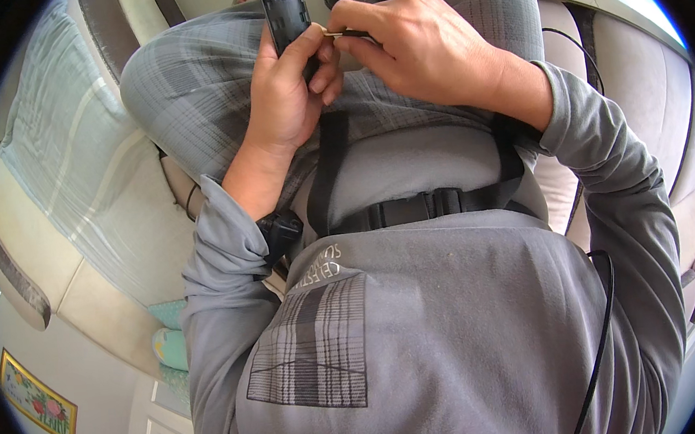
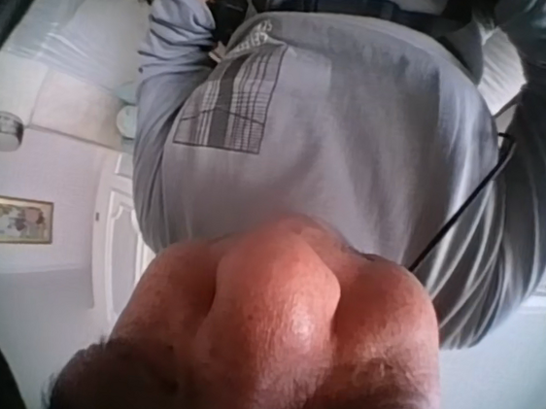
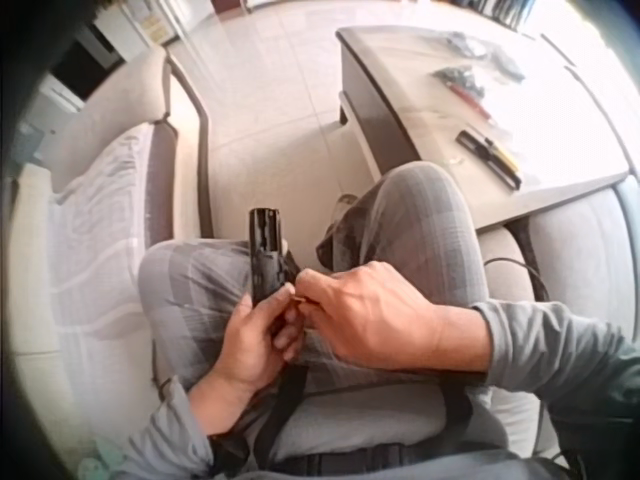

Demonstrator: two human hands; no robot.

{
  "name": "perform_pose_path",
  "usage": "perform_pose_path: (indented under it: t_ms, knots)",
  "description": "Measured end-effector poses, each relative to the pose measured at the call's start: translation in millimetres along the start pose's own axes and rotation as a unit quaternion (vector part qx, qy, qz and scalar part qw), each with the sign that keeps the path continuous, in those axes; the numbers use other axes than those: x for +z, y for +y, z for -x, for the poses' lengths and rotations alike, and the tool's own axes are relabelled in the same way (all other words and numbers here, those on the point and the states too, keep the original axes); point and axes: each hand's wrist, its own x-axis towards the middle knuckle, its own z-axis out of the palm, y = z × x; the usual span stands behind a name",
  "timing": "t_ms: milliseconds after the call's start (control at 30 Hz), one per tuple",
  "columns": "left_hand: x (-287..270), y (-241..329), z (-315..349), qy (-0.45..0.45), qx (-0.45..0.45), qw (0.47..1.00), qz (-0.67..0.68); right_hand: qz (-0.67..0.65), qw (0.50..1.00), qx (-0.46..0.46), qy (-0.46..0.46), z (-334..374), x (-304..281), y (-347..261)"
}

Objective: The person assembles a remote control by inserting batteries, attaching a battery cover, and applying colored button stickers. They handle a small plastic bag containing spare parts and place it on the table.

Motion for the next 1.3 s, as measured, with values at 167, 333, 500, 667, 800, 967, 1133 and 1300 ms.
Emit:
perform_pose_path:
  t_ms: [167,333,500,667,800,967,1133,1300]
  knots:
    - [2,5,-2,-0.014,0.043,0.999,0.005,-0.086,0.991,0.072,-0.070,0,-14,4]
    - [4,4,1,-0.013,0.039,0.998,-0.038,-0.303,0.937,0.151,-0.089,7,-10,9]
    - [1,0,0,-0.053,0.046,0.997,-0.036,-0.263,0.946,0.158,-0.102,8,-15,8]
    - [2,-5,1,-0.009,0.052,0.992,-0.114,-0.021,0.997,0.055,-0.053,10,-17,-6]
    - [-1,-3,1,-0.012,0.039,0.994,-0.101,0.085,0.995,-0.044,0.006,9,-12,-6]
    - [-6,-8,0,-0.031,0.065,0.990,-0.121,-0.011,1.000,0.002,0.025,8,-7,-5]
    - [-11,-9,-2,-0.062,0.137,0.974,-0.169,-0.534,0.772,0.319,-0.136,7,-9,4]
    - [-11,-6,-4,-0.066,0.130,0.973,-0.181,-0.465,0.831,0.274,-0.132,6,-3,13]
